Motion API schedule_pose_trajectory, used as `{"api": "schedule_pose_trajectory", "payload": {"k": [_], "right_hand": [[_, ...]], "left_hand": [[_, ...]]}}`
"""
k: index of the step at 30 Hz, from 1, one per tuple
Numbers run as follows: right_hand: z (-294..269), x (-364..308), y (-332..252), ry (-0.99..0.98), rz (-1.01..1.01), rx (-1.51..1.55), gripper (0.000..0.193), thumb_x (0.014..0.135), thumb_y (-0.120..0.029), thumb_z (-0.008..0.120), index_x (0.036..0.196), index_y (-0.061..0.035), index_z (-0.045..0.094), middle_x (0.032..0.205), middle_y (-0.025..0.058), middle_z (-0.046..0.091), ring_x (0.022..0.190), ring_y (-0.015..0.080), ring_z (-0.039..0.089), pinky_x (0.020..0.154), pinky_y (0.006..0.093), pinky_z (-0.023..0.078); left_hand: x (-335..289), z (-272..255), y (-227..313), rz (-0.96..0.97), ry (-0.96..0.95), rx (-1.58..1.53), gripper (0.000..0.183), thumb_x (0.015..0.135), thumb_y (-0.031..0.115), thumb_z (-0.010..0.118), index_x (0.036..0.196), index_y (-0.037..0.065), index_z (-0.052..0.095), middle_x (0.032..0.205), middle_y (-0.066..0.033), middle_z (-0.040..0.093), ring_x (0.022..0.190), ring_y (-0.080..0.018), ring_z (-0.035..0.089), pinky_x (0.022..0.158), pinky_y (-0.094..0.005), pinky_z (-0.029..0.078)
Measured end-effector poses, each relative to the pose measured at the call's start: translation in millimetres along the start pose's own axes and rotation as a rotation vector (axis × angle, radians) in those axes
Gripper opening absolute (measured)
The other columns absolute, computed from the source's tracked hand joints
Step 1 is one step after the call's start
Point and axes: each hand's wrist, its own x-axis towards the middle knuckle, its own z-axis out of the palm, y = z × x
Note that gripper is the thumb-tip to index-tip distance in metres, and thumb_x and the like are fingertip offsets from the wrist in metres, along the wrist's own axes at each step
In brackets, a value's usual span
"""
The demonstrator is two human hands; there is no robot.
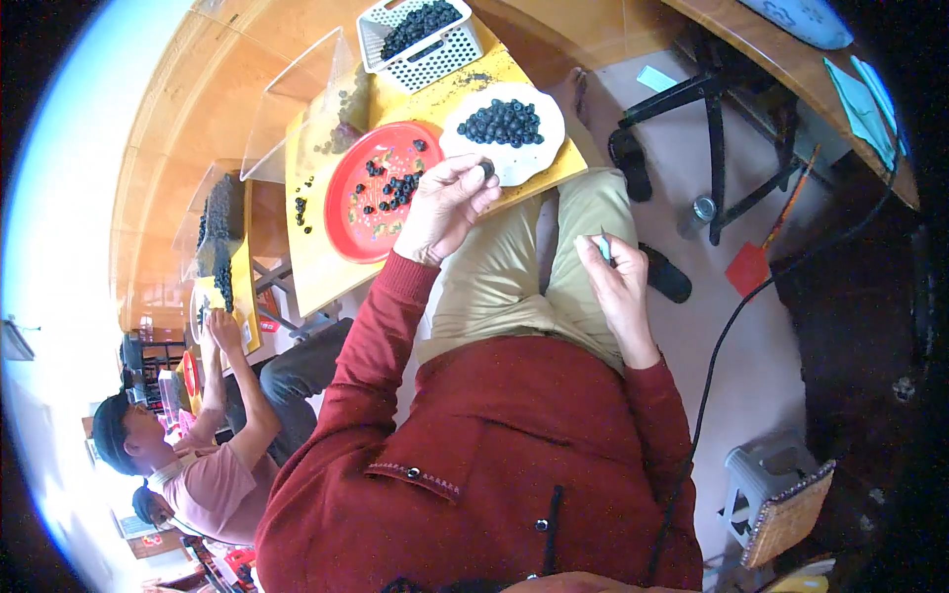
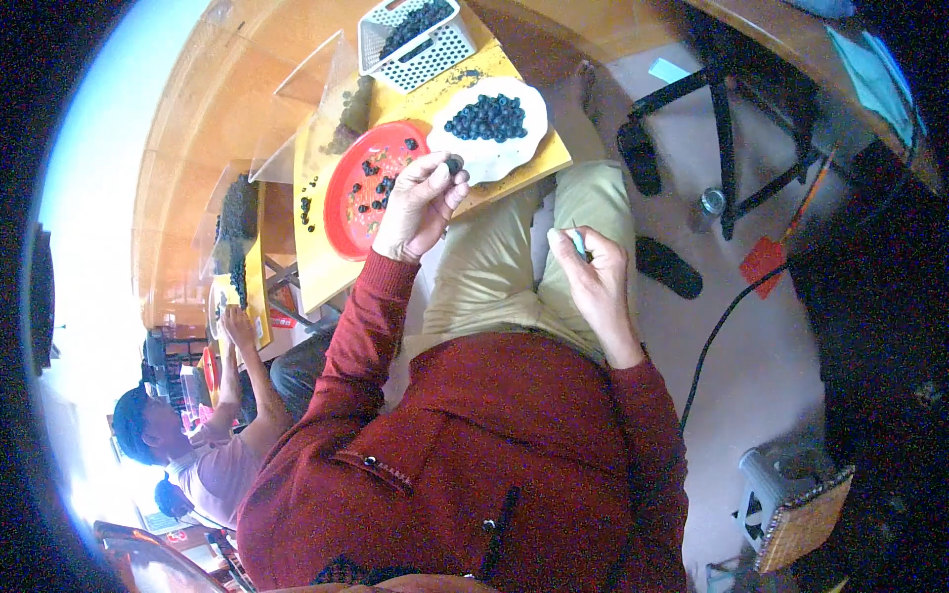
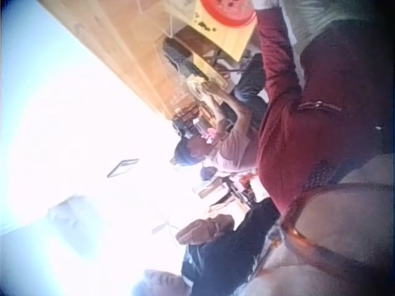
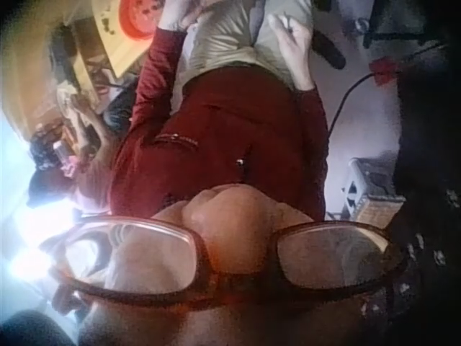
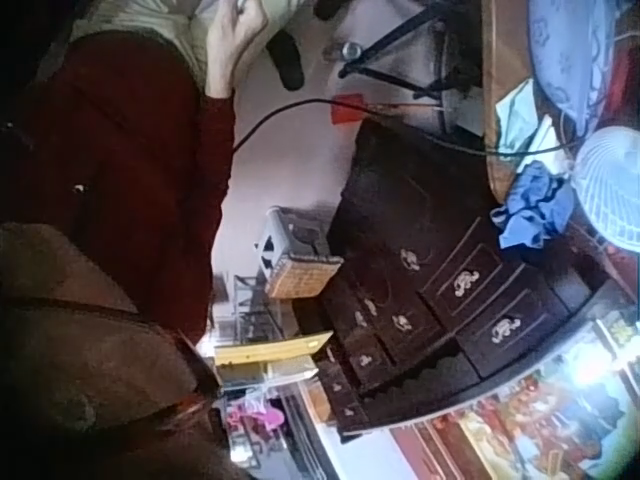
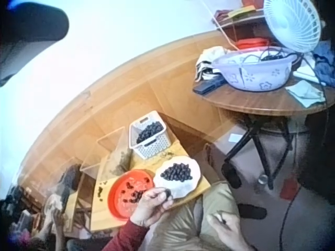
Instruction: Sorting dark berries from one container to another on a tabletop.
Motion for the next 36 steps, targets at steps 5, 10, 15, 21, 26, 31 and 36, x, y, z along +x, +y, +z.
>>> {"api": "schedule_pose_trajectory", "payload": {"k": [5,10,15,21,26,31,36], "right_hand": [[9,7,-14,-0.041,-0.073,-0.082,0.019,0.093,-0.015,0.064,0.089,0.003,0.066,0.068,-0.0058,0.053,0.065,0.0011,0.043,0.055,0.0205,0.036],[26,17,-28,-0.071,-0.255,-0.165,0.025,0.094,-0.016,0.06,0.104,0.0066,0.063,0.083,0.0087,0.062,0.071,0.0117,0.057,0.063,0.0264,0.045],[41,22,-49,-0.149,-0.404,-0.326,0.031,0.097,-0.017,0.054,0.114,0.0083,0.059,0.094,0.0192,0.062,0.083,0.0301,0.063,0.074,0.0337,0.049],[53,23,-56,-0.202,-0.454,-0.314,0.024,0.093,-0.015,0.06,0.107,0.0044,0.062,0.088,0.0167,0.063,0.078,0.0292,0.064,0.069,0.0353,0.05],[56,22,-58,-0.199,-0.503,-0.344,0.023,0.09,-0.015,0.064,0.105,0.0021,0.063,0.087,0.0154,0.064,0.076,0.0281,0.065,0.066,0.0341,0.05],[57,22,-57,-0.212,-0.513,-0.354,0.021,0.089,-0.014,0.065,0.103,0.002,0.065,0.087,0.0153,0.065,0.077,0.0278,0.066,0.066,0.0337,0.051],[57,22,-55,-0.205,-0.541,-0.357,0.021,0.088,-0.012,0.066,0.103,0.0023,0.066,0.086,0.0153,0.065,0.075,0.0278,0.066,0.064,0.0335,0.051]], "left_hand": [[-7,2,-6,0.015,-0.05,-0.088,0.02,0.089,0.001,0.062,0.109,0.0,0.064,0.103,-0.0108,0.066,0.092,-0.0207,0.065,0.084,-0.0329,0.056],[-13,0,-12,0.025,-0.099,-0.043,0.02,0.09,0.005,0.063,0.11,0.001,0.061,0.107,-0.0095,0.063,0.096,-0.019,0.063,0.083,-0.0298,0.056],[-21,-1,-14,0.034,-0.102,-0.03,0.014,0.089,0.003,0.063,0.103,0.002,0.061,0.106,-0.0115,0.063,0.095,-0.0196,0.064,0.082,-0.0308,0.057],[-29,7,-13,0.051,-0.12,-0.013,0.015,0.088,0.002,0.064,0.102,0.002,0.061,0.103,-0.0116,0.064,0.092,-0.0199,0.065,0.081,-0.0312,0.057],[-32,7,-14,0.069,-0.127,-0.009,0.014,0.086,0.0,0.065,0.099,0.001,0.063,0.103,-0.0121,0.064,0.091,-0.0202,0.065,0.081,-0.0318,0.057],[-35,4,-14,0.078,-0.145,-0.031,0.014,0.084,-0.001,0.067,0.098,0.001,0.063,0.103,-0.0132,0.064,0.091,-0.021,0.065,0.079,-0.0317,0.057],[-40,3,-13,0.098,-0.175,0.002,0.014,0.084,-0.001,0.067,0.098,0.002,0.064,0.101,-0.0147,0.065,0.093,-0.0227,0.065,0.079,-0.0329,0.056]]}}
